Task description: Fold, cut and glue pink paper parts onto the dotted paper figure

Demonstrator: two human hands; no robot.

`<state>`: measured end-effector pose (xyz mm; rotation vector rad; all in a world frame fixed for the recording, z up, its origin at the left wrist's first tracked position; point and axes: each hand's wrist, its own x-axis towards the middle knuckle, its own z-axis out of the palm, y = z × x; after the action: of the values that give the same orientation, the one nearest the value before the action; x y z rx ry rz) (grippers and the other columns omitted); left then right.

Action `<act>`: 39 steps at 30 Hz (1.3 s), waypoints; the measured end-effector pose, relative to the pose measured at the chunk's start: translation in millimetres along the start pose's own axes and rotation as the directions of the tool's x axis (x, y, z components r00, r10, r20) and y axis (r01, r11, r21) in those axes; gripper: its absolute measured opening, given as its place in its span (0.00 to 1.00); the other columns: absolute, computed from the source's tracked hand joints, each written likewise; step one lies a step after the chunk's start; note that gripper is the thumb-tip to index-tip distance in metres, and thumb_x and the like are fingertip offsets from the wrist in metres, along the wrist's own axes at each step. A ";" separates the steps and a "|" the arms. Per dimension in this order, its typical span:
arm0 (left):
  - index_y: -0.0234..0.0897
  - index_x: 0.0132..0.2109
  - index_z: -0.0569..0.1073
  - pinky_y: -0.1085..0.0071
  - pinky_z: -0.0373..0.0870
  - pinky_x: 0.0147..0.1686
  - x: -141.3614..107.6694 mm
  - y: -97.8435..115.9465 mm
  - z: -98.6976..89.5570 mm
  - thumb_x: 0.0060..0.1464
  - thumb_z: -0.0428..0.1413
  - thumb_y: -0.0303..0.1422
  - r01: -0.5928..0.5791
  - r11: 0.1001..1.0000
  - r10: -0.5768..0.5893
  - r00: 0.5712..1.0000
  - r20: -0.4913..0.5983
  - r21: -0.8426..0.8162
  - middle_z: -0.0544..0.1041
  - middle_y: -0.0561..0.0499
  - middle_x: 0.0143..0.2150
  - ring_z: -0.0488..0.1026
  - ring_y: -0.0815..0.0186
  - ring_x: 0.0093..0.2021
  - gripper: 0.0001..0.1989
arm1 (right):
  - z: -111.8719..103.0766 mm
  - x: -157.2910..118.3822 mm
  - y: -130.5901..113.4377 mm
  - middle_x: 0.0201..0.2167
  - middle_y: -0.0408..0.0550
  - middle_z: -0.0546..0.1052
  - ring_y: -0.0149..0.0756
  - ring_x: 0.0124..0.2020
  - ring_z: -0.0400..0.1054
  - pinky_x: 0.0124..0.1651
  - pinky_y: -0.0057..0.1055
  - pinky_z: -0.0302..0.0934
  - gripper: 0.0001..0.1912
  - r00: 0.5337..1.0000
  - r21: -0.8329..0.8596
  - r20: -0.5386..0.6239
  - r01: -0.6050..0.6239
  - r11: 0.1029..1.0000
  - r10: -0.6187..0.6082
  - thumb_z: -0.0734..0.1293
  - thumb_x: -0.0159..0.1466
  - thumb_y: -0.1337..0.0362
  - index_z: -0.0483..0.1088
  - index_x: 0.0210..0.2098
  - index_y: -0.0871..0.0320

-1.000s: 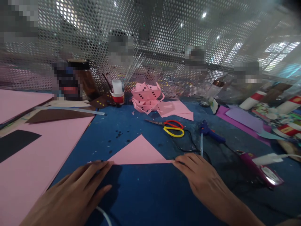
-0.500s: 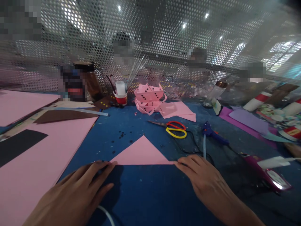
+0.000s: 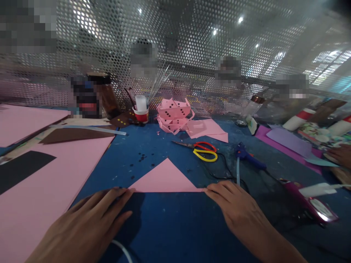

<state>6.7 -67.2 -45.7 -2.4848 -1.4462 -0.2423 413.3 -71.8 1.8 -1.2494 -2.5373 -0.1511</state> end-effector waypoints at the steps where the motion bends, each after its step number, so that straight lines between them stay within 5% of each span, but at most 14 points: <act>1: 0.53 0.65 0.71 0.52 0.75 0.44 1.9 0.4 -1.3 0.68 0.50 0.47 0.009 1.000 -0.009 1.000 0.005 -0.012 0.80 0.49 0.56 0.79 0.50 0.50 0.22 | 0.3 0.5 0.1 0.51 0.49 0.79 0.42 0.50 0.70 0.52 0.42 0.68 0.24 1.000 0.013 0.001 -0.003 1.000 0.003 0.56 0.70 0.78 0.74 0.57 0.57; 7: 0.52 0.60 0.76 0.50 0.73 0.47 12.4 3.9 -10.8 0.69 0.47 0.45 -0.019 0.998 0.018 1.000 -0.004 -0.057 0.81 0.48 0.53 0.78 0.50 0.51 0.19 | -11.8 8.8 -6.7 0.54 0.52 0.76 0.45 0.55 0.67 0.59 0.45 0.61 0.19 0.999 0.015 -0.050 -0.015 1.000 0.016 0.59 0.71 0.75 0.73 0.56 0.58; 12: 0.52 0.57 0.77 0.52 0.73 0.44 18.3 5.4 -15.2 0.69 0.48 0.44 0.002 0.998 0.000 1.000 0.025 -0.070 0.81 0.48 0.51 0.78 0.51 0.48 0.18 | -25.5 33.2 -22.4 0.47 0.49 0.77 0.40 0.47 0.69 0.51 0.40 0.61 0.11 1.000 0.103 -0.008 0.023 0.994 -0.022 0.61 0.74 0.69 0.74 0.50 0.55; 17: 0.53 0.55 0.79 0.54 0.74 0.43 24.9 4.6 -18.9 0.69 0.46 0.45 -0.011 0.994 0.007 0.999 -0.036 -0.108 0.82 0.49 0.48 0.79 0.52 0.46 0.19 | -3.2 55.3 -19.9 0.42 0.47 0.77 0.40 0.41 0.69 0.42 0.39 0.59 0.07 0.989 0.057 0.024 0.144 0.988 -0.146 0.63 0.73 0.69 0.74 0.45 0.58; 22: 0.52 0.55 0.78 0.56 0.76 0.46 27.9 3.0 -23.4 0.69 0.47 0.46 0.002 0.991 -0.006 1.000 -0.027 -0.135 0.82 0.50 0.50 0.79 0.55 0.48 0.18 | 16.7 57.2 -10.8 0.39 0.47 0.77 0.39 0.40 0.69 0.44 0.38 0.59 0.08 0.987 0.048 -0.011 0.158 0.986 -0.158 0.62 0.73 0.70 0.74 0.43 0.59; 29: 0.49 0.55 0.77 0.55 0.76 0.49 26.9 3.0 -25.1 0.70 0.48 0.46 0.040 0.984 -0.050 0.997 -0.051 -0.172 0.81 0.52 0.51 0.78 0.56 0.49 0.18 | 21.3 52.4 -9.5 0.40 0.49 0.77 0.39 0.41 0.69 0.46 0.39 0.59 0.08 0.980 -0.004 0.012 0.197 0.980 -0.197 0.63 0.71 0.73 0.74 0.45 0.60; 39: 0.52 0.56 0.78 0.61 0.73 0.48 27.9 -3.0 -12.1 0.68 0.51 0.44 -0.069 0.972 0.040 0.990 -0.132 -0.224 0.82 0.52 0.49 0.78 0.59 0.47 0.15 | 17.3 52.4 -16.1 0.40 0.51 0.76 0.41 0.40 0.67 0.48 0.41 0.61 0.11 0.965 -0.106 0.024 0.262 0.959 -0.261 0.63 0.68 0.77 0.74 0.47 0.63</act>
<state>17.7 -46.3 -26.2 -2.6283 -1.3649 -0.5753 366.6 -38.2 2.8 -0.9459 -2.7258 -0.3460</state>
